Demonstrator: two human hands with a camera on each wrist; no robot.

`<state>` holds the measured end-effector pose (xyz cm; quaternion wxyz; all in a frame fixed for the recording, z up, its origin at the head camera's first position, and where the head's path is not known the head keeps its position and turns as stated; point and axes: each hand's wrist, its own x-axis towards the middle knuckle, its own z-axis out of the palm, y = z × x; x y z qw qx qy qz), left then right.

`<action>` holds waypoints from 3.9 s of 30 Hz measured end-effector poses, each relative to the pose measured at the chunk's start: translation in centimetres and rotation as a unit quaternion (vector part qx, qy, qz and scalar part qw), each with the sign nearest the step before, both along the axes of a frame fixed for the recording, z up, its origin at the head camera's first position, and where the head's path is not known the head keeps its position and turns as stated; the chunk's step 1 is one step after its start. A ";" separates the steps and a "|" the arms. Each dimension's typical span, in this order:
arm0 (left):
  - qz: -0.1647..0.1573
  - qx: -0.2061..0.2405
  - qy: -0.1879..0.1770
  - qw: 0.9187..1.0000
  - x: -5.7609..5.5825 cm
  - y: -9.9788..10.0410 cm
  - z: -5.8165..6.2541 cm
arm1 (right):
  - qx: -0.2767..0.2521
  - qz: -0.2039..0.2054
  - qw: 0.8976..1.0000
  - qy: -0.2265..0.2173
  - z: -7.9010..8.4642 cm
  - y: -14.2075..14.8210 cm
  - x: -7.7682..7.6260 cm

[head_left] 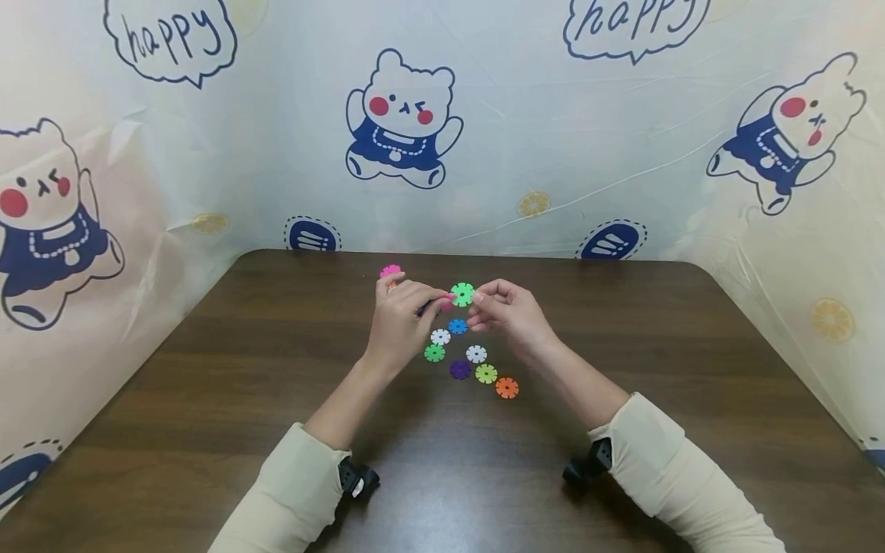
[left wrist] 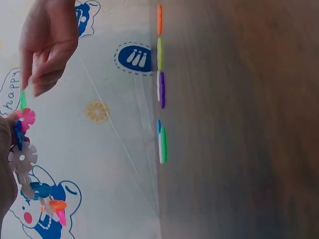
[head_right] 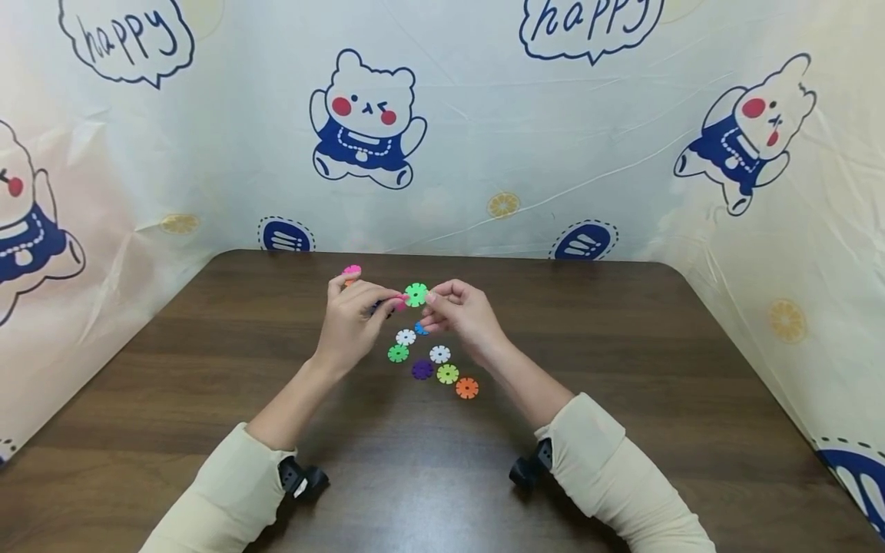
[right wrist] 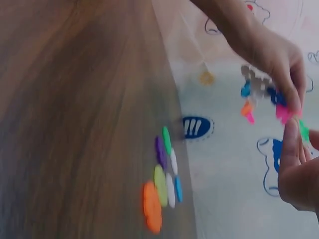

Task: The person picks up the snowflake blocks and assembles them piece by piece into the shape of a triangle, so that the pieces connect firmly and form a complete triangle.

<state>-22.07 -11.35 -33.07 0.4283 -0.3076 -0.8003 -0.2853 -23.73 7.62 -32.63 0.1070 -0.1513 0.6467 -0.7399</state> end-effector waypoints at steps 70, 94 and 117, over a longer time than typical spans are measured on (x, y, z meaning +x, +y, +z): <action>-0.097 0.044 -0.107 0.989 0.8 0.5 0.1 | 0.077 -0.112 0.960 0.246 0.9 2.7 0.3; -0.097 0.064 -0.103 0.988 1.0 0.6 0.2 | 0.100 -0.080 0.955 0.266 0.7 2.0 0.3; -0.110 -0.073 0.003 0.991 0.9 0.0 0.8 | 0.145 -0.037 0.962 0.231 0.1 3.2 0.1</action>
